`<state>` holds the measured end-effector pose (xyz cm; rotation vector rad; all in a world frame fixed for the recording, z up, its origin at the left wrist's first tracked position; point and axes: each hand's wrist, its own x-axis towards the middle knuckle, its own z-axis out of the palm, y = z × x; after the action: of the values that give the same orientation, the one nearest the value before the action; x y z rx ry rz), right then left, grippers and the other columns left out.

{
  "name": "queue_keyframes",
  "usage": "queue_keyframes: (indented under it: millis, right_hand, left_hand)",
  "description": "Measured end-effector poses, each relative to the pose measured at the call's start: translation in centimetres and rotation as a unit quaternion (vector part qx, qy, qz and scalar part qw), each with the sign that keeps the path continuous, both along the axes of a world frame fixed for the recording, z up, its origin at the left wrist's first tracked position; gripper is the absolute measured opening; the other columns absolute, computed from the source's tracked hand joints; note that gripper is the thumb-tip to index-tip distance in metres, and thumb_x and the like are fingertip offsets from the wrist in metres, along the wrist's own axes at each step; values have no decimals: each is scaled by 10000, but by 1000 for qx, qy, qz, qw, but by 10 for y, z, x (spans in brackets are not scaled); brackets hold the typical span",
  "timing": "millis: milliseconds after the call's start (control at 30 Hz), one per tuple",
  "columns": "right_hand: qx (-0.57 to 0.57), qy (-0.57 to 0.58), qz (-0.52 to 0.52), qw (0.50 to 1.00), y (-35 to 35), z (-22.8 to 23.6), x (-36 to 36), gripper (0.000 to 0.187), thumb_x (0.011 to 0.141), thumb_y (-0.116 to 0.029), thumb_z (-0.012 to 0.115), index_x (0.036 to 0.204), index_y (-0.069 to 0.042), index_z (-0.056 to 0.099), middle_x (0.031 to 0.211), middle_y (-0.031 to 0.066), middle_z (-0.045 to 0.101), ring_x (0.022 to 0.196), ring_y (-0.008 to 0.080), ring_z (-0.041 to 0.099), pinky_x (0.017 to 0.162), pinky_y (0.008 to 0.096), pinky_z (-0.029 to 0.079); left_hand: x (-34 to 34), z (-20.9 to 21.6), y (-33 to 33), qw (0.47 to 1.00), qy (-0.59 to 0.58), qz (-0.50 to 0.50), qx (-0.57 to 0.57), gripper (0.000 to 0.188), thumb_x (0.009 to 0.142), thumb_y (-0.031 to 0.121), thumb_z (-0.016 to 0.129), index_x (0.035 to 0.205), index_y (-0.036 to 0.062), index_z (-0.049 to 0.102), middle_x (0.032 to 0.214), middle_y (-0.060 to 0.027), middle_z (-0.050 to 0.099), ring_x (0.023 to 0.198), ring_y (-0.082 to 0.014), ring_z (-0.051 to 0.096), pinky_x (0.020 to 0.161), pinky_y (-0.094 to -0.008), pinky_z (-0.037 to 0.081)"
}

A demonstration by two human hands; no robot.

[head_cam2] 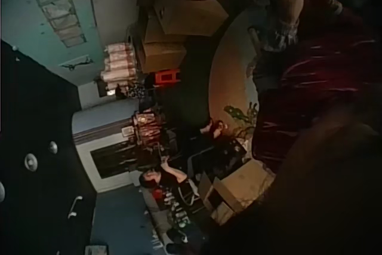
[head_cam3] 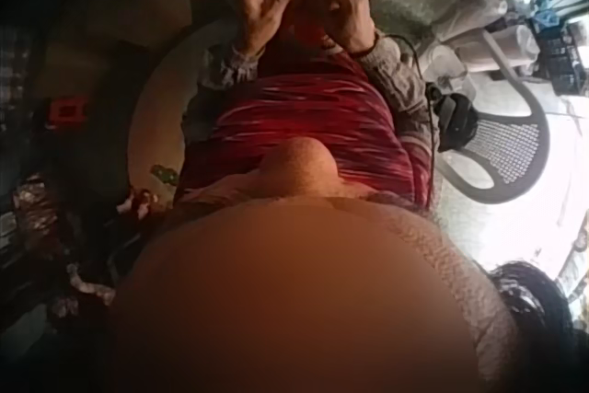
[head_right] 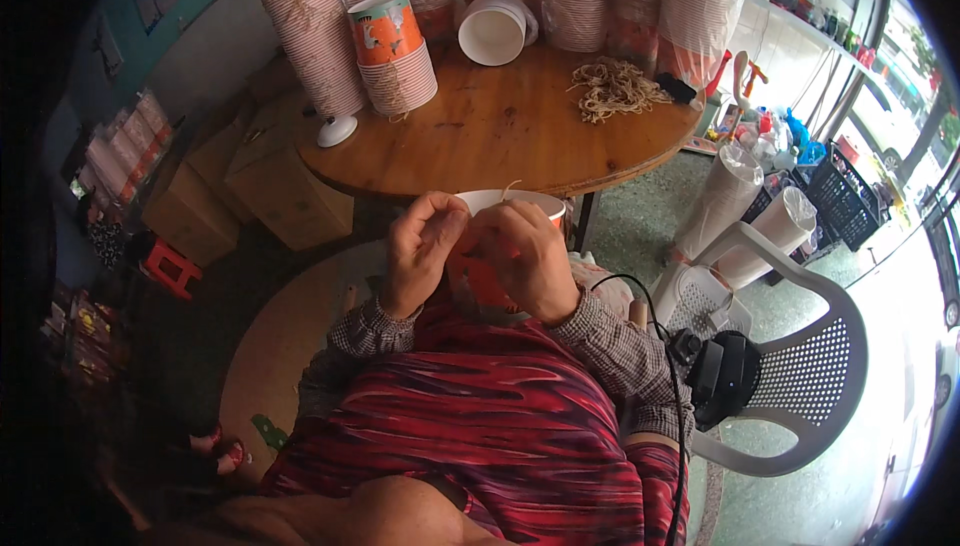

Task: Attaching twine handles to paper buckets by threading the twine through pre-made holes and knotting it.

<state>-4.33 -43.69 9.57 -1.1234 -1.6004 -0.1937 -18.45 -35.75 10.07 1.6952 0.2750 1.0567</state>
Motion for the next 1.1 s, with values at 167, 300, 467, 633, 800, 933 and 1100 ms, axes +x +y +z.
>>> queue_keyframes:
  millis: [167, 300, 467, 633, 800, 933, 1100]
  right_hand:
    - [-58, 83, 8, 995, -6, 2, -6, 87, 813, -12, 623, 892, -18, 586, 794, 104, 619, 711, 228, 615, 640, 315, 492]
    - [-146, 172, 12, 974, -8, 4, -6, 116, 802, -34, 634, 909, -26, 590, 822, 118, 628, 771, 287, 621, 687, 356, 496]
    - [-64, 115, 13, 991, 1, -7, -5, 103, 825, -29, 636, 918, -14, 592, 777, 100, 621, 667, 198, 607, 619, 297, 485]
    - [-74, 168, 19, 983, -4, -2, -10, 77, 840, -20, 642, 894, -1, 591, 735, 38, 613, 606, 79, 570, 559, 220, 460]
    - [-107, 271, 57, 955, -3, -1, -8, 57, 870, -42, 619, 896, -1, 590, 748, 30, 632, 697, 60, 609, 634, 207, 487]
    - [-106, 266, 56, 957, -3, -2, -10, 63, 866, -45, 625, 899, -1, 593, 743, 27, 627, 695, 62, 604, 635, 212, 484]
    - [-117, 301, 87, 943, -1, -3, -7, 78, 870, -64, 633, 894, 0, 595, 735, 5, 623, 655, 50, 576, 597, 195, 464]
  left_hand:
    - [1, 2, -3, 1000, -26, 7, 7, 66, 946, 66, 526, 960, 2, 532, 775, 32, 516, 688, -9, 469, 620, -162, 405]
    - [5, -3, -3, 998, -47, 16, 30, 41, 945, 50, 518, 945, 9, 524, 782, 30, 498, 689, -13, 462, 620, -164, 400]
    - [5, -4, -2, 995, -22, 52, 82, 43, 936, 49, 536, 940, 8, 528, 788, 16, 506, 702, -22, 471, 632, -174, 408]
    - [3, -3, -3, 996, -10, 60, 64, 84, 920, 59, 572, 971, -6, 588, 843, -21, 587, 787, -54, 546, 695, -196, 453]
    - [3, -3, 1, 990, -14, 67, 127, 115, 897, 48, 598, 989, -9, 638, 920, -42, 629, 882, -94, 582, 776, -217, 458]
    - [2, -2, 2, 988, -7, 67, 137, 130, 871, 26, 624, 994, -11, 644, 927, -54, 634, 884, -103, 587, 785, -226, 467]
    - [3, 2, -5, 996, -21, 68, 60, 119, 860, 25, 639, 973, -12, 648, 914, -46, 639, 869, -100, 591, 780, -224, 470]
